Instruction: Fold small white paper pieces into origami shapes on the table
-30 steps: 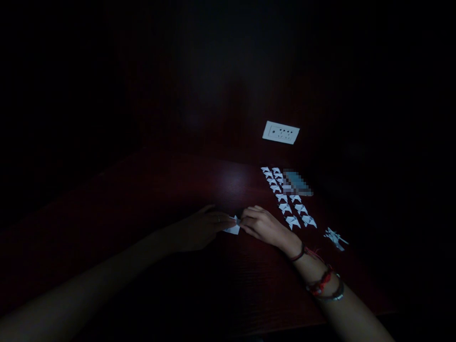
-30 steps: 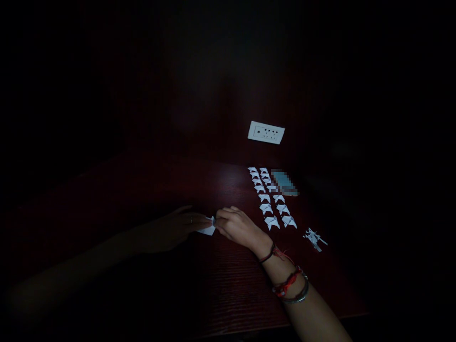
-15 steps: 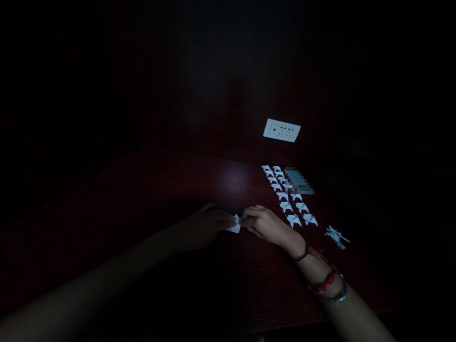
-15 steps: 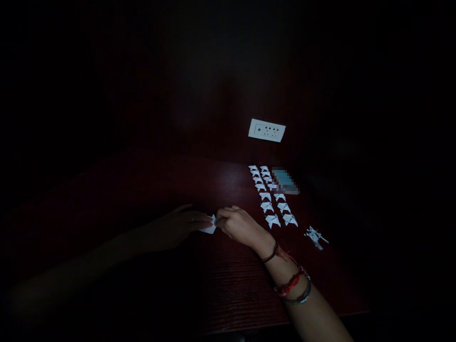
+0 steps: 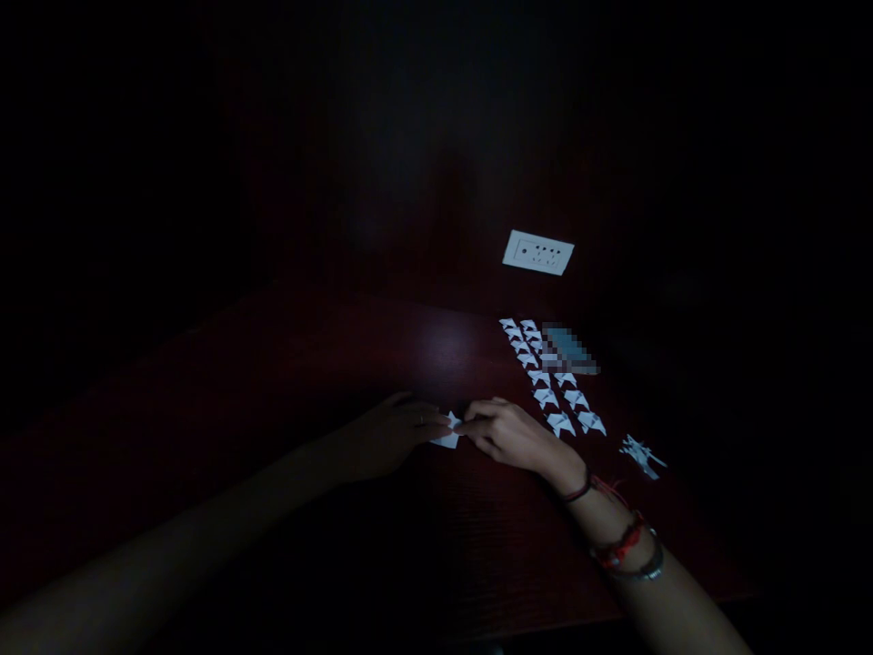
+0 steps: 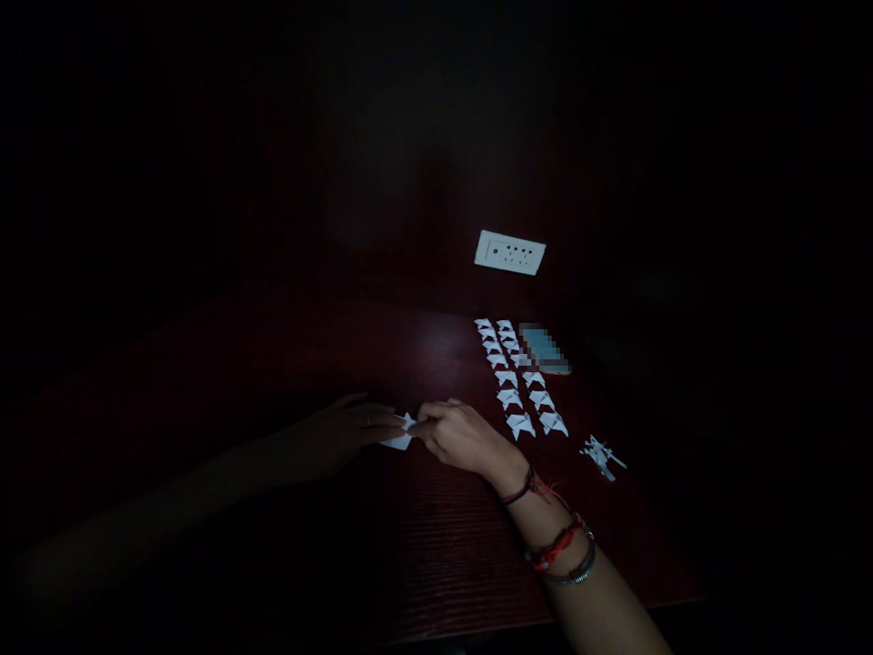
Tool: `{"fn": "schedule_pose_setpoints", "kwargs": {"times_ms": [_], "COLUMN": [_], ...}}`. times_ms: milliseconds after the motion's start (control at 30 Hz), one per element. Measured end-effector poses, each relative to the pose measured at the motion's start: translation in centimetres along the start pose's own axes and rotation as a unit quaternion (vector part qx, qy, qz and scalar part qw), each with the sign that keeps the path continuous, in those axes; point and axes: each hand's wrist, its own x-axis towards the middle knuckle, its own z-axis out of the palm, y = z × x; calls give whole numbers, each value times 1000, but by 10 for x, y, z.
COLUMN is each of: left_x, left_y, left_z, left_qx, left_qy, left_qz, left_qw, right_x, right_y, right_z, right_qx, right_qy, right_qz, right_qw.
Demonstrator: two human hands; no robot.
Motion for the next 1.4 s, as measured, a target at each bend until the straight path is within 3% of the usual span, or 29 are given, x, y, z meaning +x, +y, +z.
{"fn": "schedule_pose_setpoints", "kwargs": {"times_ms": [400,600,1000,1400], "left_x": [1,-1,-2,-1], "left_y": [0,-2,-6,-3], "left_z": [1,3,8,4], "left_qx": [-9,-16,-36,-50], "left_qy": [6,21,35,14], "left_qz": [9,12,40,15], "left_qw": [1000,1000,998,999], "right_x": [-2,-7,-1,-6], "right_y": [2,8,-1,-2], "right_z": [-4,-3,-3,-4], "right_qx": [-18,-57,-20,-11], "right_qy": [-17,-16,-27,-27], "right_qz": [-4,33,1,9], "right_qw": [1000,998,999,1000]}}
